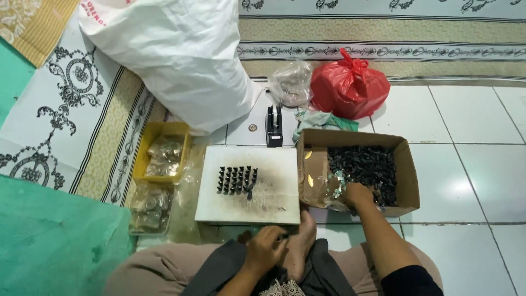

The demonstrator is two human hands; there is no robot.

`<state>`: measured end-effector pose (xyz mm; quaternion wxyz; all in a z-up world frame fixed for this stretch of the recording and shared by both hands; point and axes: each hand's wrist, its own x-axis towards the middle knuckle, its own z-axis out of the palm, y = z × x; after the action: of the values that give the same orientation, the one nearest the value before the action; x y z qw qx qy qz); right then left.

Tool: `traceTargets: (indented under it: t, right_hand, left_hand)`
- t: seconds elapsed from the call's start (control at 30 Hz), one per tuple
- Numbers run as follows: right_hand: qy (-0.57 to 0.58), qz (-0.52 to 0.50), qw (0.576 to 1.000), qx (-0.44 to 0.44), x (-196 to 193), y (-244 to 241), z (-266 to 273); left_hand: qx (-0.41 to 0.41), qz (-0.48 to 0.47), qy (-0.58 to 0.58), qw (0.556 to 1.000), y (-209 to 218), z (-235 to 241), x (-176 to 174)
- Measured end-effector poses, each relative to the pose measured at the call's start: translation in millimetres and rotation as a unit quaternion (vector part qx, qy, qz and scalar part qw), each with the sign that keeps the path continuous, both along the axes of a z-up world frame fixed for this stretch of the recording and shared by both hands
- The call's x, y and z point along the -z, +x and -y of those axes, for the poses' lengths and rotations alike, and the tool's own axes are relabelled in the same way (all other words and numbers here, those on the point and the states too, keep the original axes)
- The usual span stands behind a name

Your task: The person sits on the floor and assembles small black plastic components by hand, picking parts from a cardboard box and arranging them on a white board. After assembling a batch, the person places the components into a clear plastic bag and sets it aside.

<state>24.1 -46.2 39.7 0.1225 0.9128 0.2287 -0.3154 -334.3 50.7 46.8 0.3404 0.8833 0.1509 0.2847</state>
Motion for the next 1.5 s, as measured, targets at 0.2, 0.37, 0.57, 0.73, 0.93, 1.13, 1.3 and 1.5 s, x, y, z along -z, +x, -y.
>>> traceTargets:
  t: [0.2, 0.37, 0.57, 0.73, 0.93, 1.13, 1.3, 1.5]
  right_hand:
    - [0.022, -0.004, 0.99, 0.137, -24.5, -9.1, -3.1]
    - [0.029, 0.01, 0.99, 0.136, -12.0, -6.1, 4.2]
    - [0.031, 0.028, 0.991, 0.125, 1.1, 0.9, 8.3]
    - [0.02, 0.016, 0.99, 0.137, 15.5, 9.7, 13.5]
    - [0.077, -0.015, 0.977, 0.197, -0.6, 26.3, 19.7]
    - [0.505, -0.165, 0.785, 0.317, -67.6, -18.2, 23.4]
    - [0.55, -0.325, 0.71, 0.297, -99.5, -53.4, 5.9]
    - [0.563, -0.42, 0.678, 0.22, -114.6, -133.4, -1.9]
  left_hand:
    - [0.003, -0.025, -0.016, 1.0, 1.0, -0.8, 0.6]
    - [-0.002, -0.018, -0.032, 0.999, 1.3, -0.9, 4.6]
    - [-0.015, -0.006, 0.005, 1.0, 3.9, 0.4, -8.4]
    - [-0.014, 0.01, 0.027, 0.999, 1.8, 1.9, -17.2]
    - [-0.021, 0.022, 0.035, 0.999, 5.2, -3.2, -17.1]
    - [-0.06, -0.023, 0.031, 0.997, 4.1, 4.5, 9.4]
    - [-0.08, 0.032, -0.123, 0.989, 14.9, -4.6, -17.6]
    - [-0.124, 0.09, -0.205, 0.967, 17.8, -1.7, -60.4]
